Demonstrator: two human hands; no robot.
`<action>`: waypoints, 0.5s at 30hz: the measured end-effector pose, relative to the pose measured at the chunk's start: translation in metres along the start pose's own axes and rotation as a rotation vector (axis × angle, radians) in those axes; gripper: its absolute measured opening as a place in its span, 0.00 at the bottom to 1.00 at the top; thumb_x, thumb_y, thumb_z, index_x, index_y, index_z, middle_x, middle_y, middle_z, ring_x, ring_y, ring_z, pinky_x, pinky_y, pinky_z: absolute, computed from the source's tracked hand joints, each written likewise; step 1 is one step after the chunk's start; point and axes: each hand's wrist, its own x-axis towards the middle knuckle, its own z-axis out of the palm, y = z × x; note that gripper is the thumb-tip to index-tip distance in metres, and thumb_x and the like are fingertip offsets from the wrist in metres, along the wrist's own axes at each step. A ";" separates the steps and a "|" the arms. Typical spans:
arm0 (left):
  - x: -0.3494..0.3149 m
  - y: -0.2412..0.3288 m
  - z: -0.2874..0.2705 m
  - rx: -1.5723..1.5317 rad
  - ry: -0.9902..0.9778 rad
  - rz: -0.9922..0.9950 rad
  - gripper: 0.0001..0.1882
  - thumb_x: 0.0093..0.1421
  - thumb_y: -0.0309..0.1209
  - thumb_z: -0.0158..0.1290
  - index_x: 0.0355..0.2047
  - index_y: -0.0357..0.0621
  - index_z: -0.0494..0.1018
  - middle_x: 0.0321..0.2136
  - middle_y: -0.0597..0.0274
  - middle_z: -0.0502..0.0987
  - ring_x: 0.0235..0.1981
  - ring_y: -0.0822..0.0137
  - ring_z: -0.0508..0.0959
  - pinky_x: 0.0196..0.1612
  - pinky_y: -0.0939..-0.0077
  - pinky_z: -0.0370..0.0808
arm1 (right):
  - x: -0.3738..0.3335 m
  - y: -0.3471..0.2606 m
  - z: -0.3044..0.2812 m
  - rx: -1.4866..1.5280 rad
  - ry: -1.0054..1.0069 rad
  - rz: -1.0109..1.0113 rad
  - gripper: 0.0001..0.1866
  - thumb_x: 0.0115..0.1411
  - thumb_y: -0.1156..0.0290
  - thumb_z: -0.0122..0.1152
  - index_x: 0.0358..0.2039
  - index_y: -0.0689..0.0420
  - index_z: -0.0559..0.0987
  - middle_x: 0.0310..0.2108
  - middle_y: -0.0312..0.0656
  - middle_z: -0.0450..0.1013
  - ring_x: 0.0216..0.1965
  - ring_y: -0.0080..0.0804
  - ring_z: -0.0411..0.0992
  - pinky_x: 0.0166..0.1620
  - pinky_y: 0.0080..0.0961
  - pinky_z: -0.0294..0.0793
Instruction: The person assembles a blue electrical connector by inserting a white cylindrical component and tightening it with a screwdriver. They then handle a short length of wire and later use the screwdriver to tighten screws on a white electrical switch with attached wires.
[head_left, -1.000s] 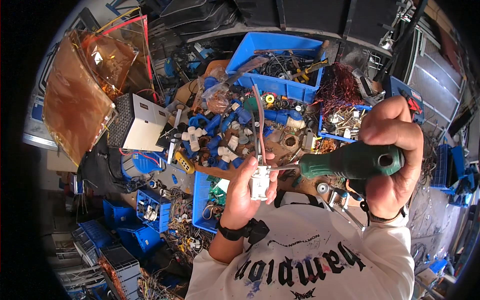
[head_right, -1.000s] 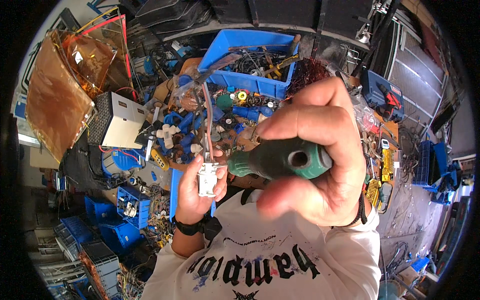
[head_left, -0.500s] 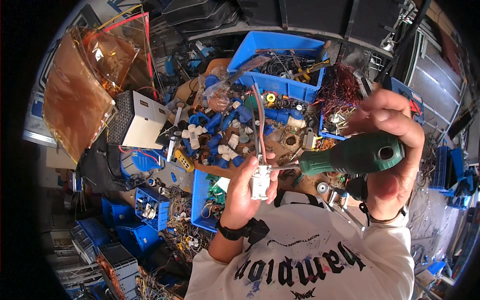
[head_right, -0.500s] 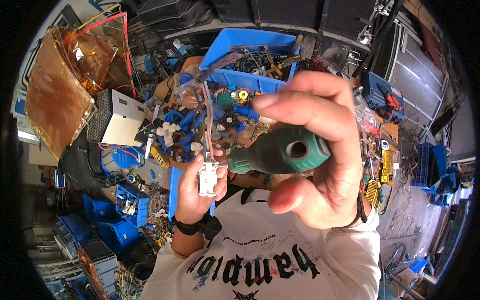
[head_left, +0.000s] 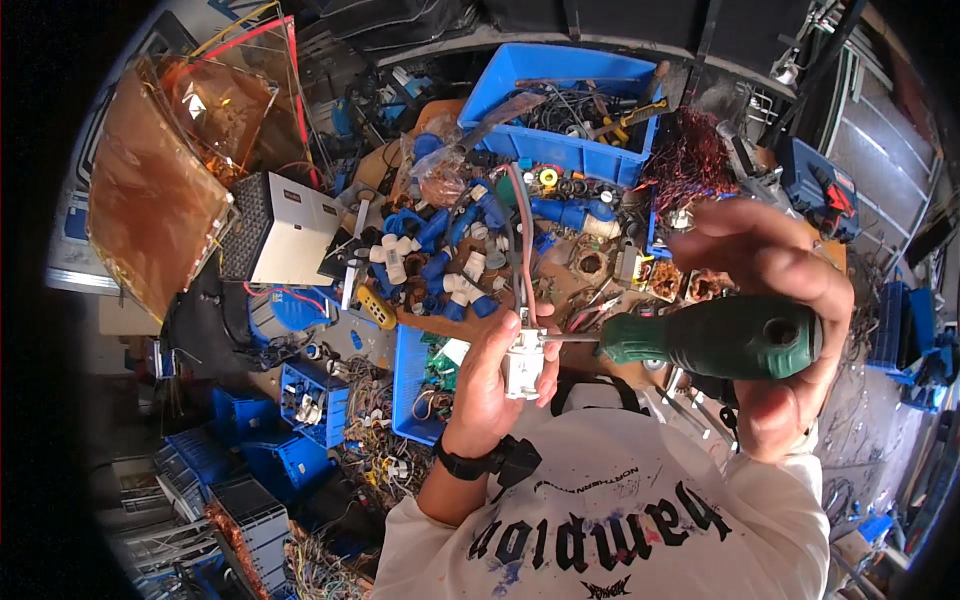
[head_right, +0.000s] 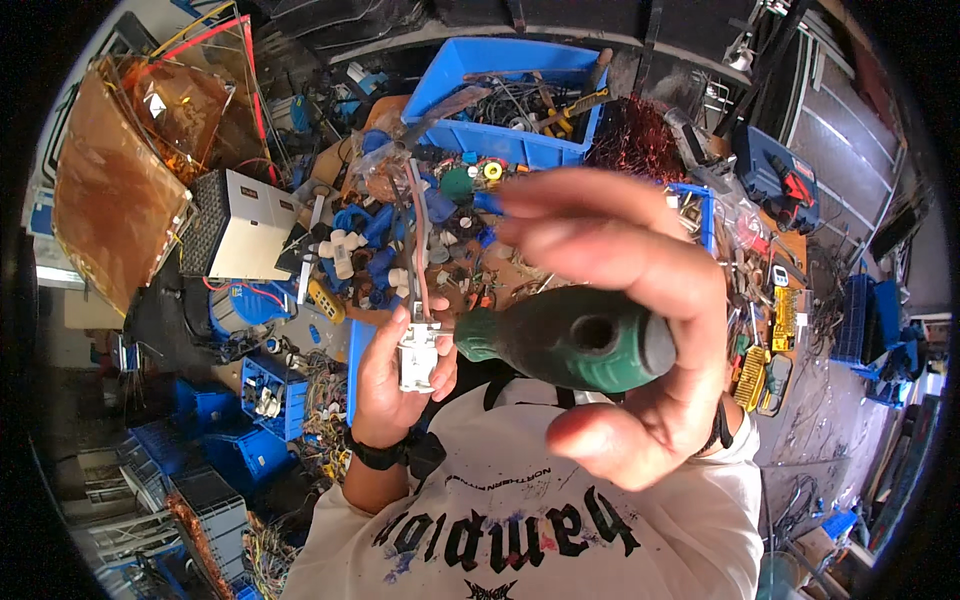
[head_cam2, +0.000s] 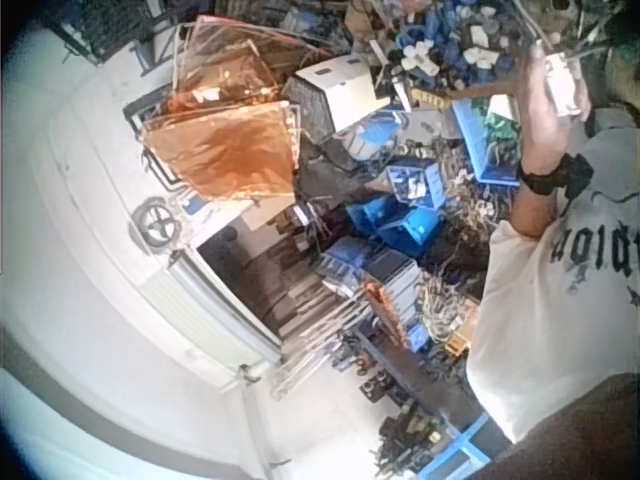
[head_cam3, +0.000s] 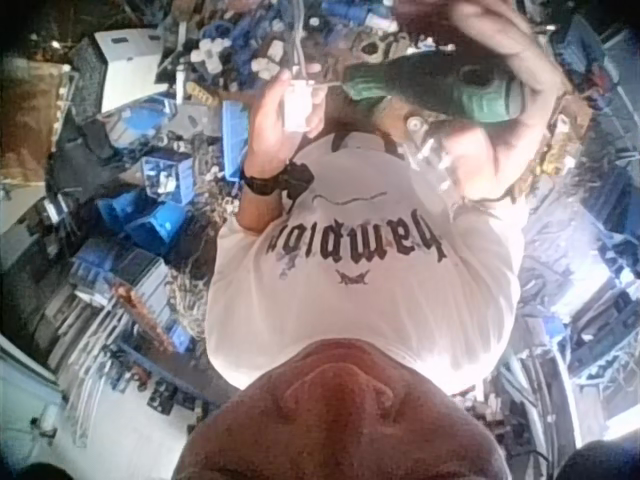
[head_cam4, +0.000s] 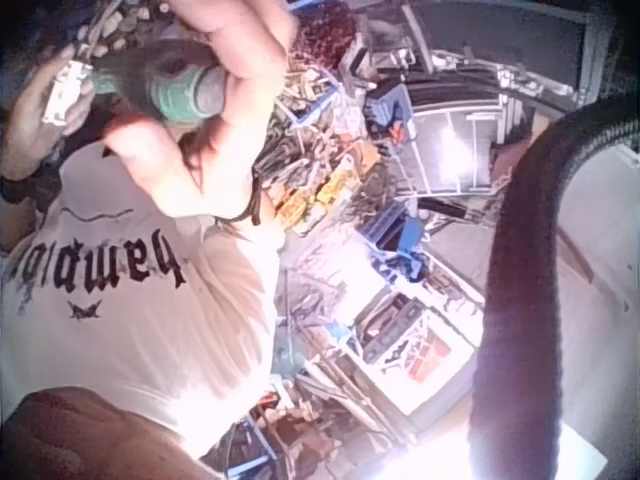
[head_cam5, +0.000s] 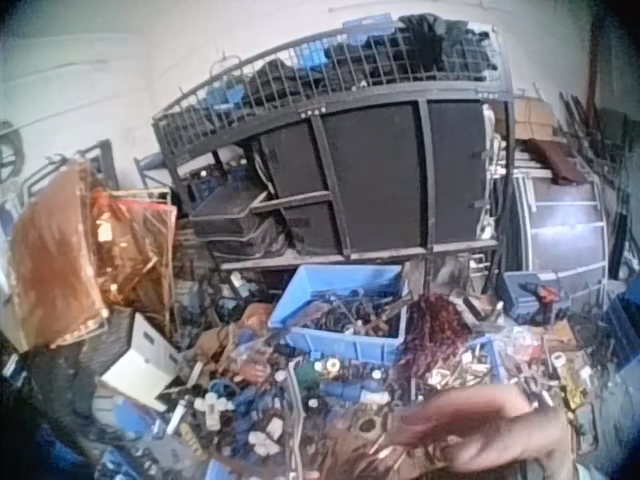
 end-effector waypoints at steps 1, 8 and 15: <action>0.000 0.000 -0.002 0.009 0.012 -0.001 0.22 0.68 0.44 0.37 0.49 0.37 0.65 0.26 0.58 0.70 0.16 0.69 0.70 0.16 0.76 0.67 | -0.004 0.005 -0.007 -0.116 -0.069 -0.058 0.39 0.51 0.40 0.61 0.56 0.51 0.62 0.44 0.54 0.65 0.40 0.40 0.70 0.44 0.35 0.71; 0.000 0.004 -0.013 0.126 0.118 -0.056 0.24 0.67 0.47 0.37 0.51 0.39 0.64 0.25 0.61 0.71 0.16 0.72 0.68 0.15 0.77 0.65 | -0.011 0.026 0.005 0.237 0.058 -0.051 0.39 0.51 0.63 0.66 0.60 0.56 0.58 0.40 0.52 0.66 0.37 0.43 0.70 0.40 0.38 0.75; 0.009 0.014 -0.032 0.066 0.090 -0.110 0.24 0.67 0.46 0.38 0.50 0.37 0.66 0.26 0.59 0.71 0.16 0.69 0.70 0.16 0.75 0.67 | -0.021 0.035 0.025 0.028 0.125 0.070 0.35 0.52 0.54 0.66 0.54 0.54 0.62 0.41 0.53 0.66 0.40 0.42 0.71 0.43 0.36 0.75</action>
